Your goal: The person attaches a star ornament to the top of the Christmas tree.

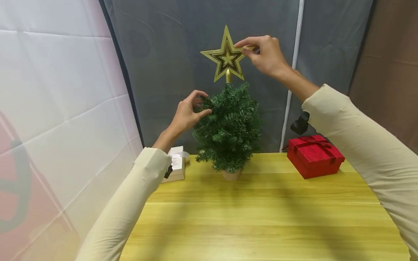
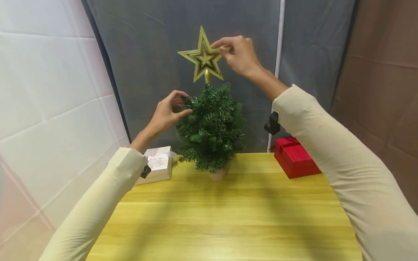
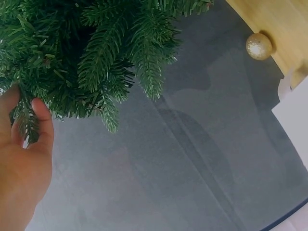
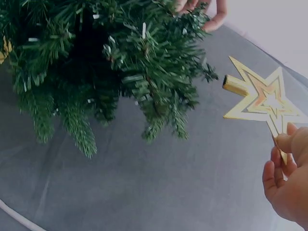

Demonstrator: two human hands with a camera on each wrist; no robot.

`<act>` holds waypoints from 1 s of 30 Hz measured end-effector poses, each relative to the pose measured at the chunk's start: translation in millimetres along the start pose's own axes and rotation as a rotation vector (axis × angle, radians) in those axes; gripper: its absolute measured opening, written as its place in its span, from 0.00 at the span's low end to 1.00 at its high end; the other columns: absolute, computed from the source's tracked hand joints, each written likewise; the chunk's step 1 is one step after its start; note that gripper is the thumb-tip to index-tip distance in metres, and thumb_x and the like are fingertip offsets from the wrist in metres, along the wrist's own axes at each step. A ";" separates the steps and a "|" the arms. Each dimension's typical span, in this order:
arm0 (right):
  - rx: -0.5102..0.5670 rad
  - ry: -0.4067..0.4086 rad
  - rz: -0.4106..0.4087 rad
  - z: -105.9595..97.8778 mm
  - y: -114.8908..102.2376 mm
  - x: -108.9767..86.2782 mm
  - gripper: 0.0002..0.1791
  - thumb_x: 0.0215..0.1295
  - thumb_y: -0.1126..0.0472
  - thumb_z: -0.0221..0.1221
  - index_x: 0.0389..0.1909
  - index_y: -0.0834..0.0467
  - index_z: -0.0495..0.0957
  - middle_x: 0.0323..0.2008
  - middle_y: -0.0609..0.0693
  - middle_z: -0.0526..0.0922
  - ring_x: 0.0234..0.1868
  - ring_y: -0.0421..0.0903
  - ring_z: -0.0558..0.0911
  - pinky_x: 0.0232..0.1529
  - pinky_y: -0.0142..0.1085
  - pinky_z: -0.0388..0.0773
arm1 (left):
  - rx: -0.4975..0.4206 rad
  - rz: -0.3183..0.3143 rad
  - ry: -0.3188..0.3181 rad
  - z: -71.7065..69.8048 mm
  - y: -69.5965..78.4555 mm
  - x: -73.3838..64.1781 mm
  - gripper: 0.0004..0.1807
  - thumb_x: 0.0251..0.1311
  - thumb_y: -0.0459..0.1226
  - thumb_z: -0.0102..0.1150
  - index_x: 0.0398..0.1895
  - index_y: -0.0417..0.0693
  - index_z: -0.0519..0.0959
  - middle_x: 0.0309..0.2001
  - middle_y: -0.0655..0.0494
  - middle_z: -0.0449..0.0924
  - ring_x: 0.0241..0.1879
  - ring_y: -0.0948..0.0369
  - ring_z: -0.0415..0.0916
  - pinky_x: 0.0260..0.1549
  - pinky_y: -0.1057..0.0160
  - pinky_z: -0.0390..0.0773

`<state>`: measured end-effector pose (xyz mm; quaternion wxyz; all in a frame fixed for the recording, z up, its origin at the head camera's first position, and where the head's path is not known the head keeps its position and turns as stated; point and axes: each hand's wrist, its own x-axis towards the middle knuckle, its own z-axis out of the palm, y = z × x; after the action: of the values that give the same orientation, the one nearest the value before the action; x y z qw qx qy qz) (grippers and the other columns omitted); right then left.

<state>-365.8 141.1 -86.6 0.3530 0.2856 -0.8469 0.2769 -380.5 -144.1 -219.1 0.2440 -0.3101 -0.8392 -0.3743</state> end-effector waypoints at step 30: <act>0.038 -0.114 0.029 24.0 12.4 -10.6 0.16 0.82 0.60 0.54 0.62 0.52 0.84 0.58 0.53 0.86 0.34 0.47 0.78 0.32 0.35 0.65 | 0.000 0.002 0.002 4.7 -3.0 0.6 0.28 0.63 0.38 0.74 0.64 0.49 0.75 0.64 0.46 0.80 0.59 0.49 0.81 0.57 0.47 0.80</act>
<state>-378.5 136.5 -112.3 0.2948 0.2952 -0.8642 0.2812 -383.9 -141.8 -223.0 0.2454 -0.3105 -0.8386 -0.3745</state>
